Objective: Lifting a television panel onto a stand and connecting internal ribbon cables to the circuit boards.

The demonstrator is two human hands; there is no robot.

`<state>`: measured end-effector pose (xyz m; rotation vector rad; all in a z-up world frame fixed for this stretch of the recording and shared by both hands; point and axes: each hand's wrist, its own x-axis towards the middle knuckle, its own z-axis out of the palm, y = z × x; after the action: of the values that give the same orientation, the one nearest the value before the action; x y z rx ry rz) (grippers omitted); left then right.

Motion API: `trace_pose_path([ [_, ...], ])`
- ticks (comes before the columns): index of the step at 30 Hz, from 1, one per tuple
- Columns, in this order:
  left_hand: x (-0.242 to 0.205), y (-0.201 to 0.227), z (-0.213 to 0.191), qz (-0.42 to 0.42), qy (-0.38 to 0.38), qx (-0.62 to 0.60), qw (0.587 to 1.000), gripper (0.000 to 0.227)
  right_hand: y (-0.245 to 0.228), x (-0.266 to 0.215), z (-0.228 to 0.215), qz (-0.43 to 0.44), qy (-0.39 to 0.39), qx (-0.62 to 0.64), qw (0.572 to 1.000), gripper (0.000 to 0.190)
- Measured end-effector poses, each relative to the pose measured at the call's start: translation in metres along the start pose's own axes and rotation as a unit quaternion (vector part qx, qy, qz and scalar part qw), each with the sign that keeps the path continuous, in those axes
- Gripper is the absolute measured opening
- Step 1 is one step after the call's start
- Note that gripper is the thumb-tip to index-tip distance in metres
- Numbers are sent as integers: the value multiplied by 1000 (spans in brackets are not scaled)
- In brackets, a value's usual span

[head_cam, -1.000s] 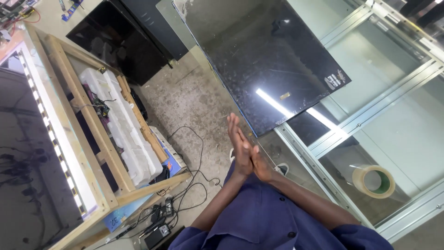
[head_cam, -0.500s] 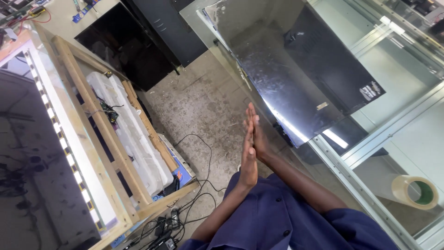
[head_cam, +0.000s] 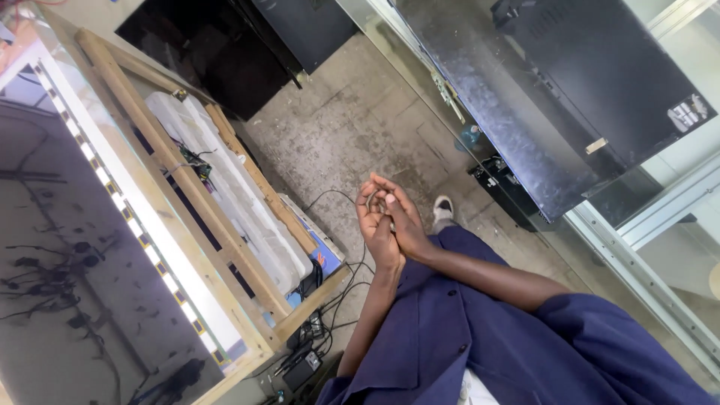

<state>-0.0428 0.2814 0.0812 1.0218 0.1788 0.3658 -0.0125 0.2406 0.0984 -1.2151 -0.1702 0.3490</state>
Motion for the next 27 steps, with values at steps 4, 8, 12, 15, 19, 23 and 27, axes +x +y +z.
trace_pose_path([
  [4, 28, -15, -25, 14, 41, -33, 999, 83, 23, 46, 13, 33, 35, 67, 997, 36],
  [8, 53, -27, -50, 22, 92, -53, 994, 87, 43, 103, 25, 17, 17, 90, 996, 37],
  [12, 114, 10, -33, -22, 40, 85, 995, 108, 40, 164, 37, -32, 2, 62, 998, 36],
  [15, 178, 9, -37, -22, 33, 87, 995, 102, 26, 203, 60, -42, -60, 108, 992, 44],
  [19, 225, -1, -46, -55, 48, 86, 994, 89, 17, 233, 78, 0, -146, 57, 988, 57],
  [23, 277, -15, -58, -87, 56, 78, 992, 76, 34, 265, 69, -13, -216, 46, 975, 67],
  [27, 320, -22, -76, -127, 47, 76, 988, 67, 89, 360, 55, -70, -118, 128, 982, 71],
])
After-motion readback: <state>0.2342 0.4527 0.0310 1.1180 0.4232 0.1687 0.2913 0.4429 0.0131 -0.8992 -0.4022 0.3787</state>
